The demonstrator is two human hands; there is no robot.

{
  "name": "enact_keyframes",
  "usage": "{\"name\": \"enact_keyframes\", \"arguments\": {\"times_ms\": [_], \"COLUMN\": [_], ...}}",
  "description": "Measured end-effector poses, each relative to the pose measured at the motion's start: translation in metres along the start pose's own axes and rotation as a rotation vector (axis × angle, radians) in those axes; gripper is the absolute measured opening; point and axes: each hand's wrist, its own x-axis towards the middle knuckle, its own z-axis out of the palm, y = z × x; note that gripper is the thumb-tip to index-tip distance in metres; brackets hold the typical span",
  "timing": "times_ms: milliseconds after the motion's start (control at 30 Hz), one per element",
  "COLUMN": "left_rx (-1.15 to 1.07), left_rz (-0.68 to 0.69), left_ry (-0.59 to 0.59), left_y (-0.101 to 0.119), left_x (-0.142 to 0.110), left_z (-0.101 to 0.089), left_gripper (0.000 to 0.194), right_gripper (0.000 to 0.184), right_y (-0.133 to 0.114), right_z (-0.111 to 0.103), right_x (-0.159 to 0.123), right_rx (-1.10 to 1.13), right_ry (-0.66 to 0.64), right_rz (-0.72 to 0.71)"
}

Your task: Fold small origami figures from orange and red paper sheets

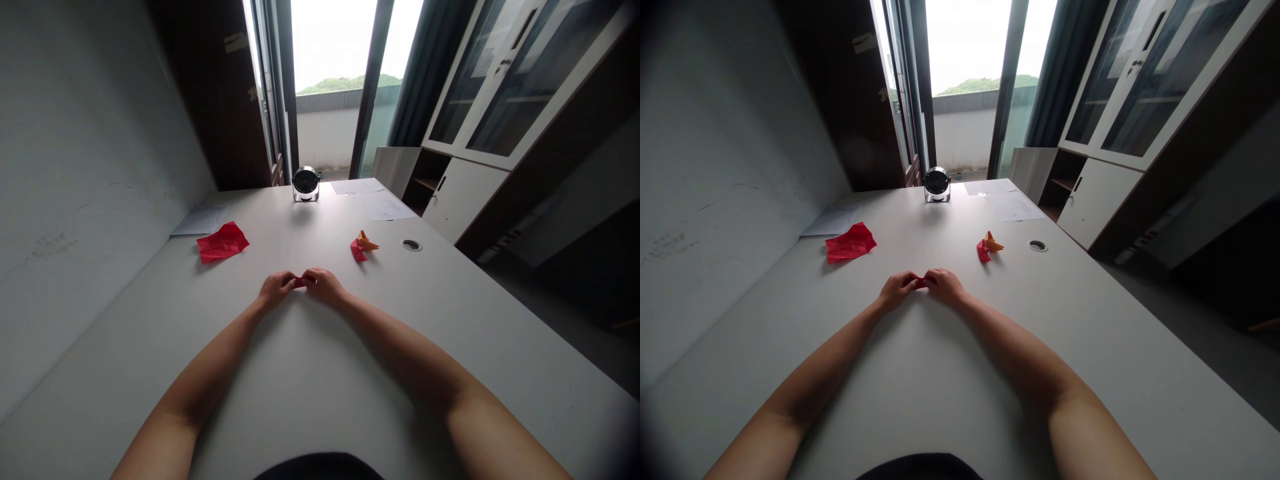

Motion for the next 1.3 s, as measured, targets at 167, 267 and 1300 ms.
{"name": "enact_keyframes", "arguments": {"times_ms": [167,267,1300], "left_rx": [0.009,0.013,0.015], "left_rz": [-0.006,-0.008,-0.022], "left_ry": [0.000,-0.005,-0.002], "left_y": [0.0005,0.0009,0.0030], "left_x": [0.0004,0.0003,0.0002], "left_z": [0.0000,-0.0003,-0.0005], "left_gripper": [0.025,0.025,0.024], "right_gripper": [0.010,0.010,0.012], "right_y": [-0.0017,-0.0033,-0.0041], "right_z": [-0.0011,-0.0024,-0.0034], "right_x": [-0.0002,0.0000,0.0001], "right_rx": [0.005,0.009,0.007], "right_ry": [-0.002,-0.010,-0.014], "right_rz": [-0.001,-0.003,0.008]}}
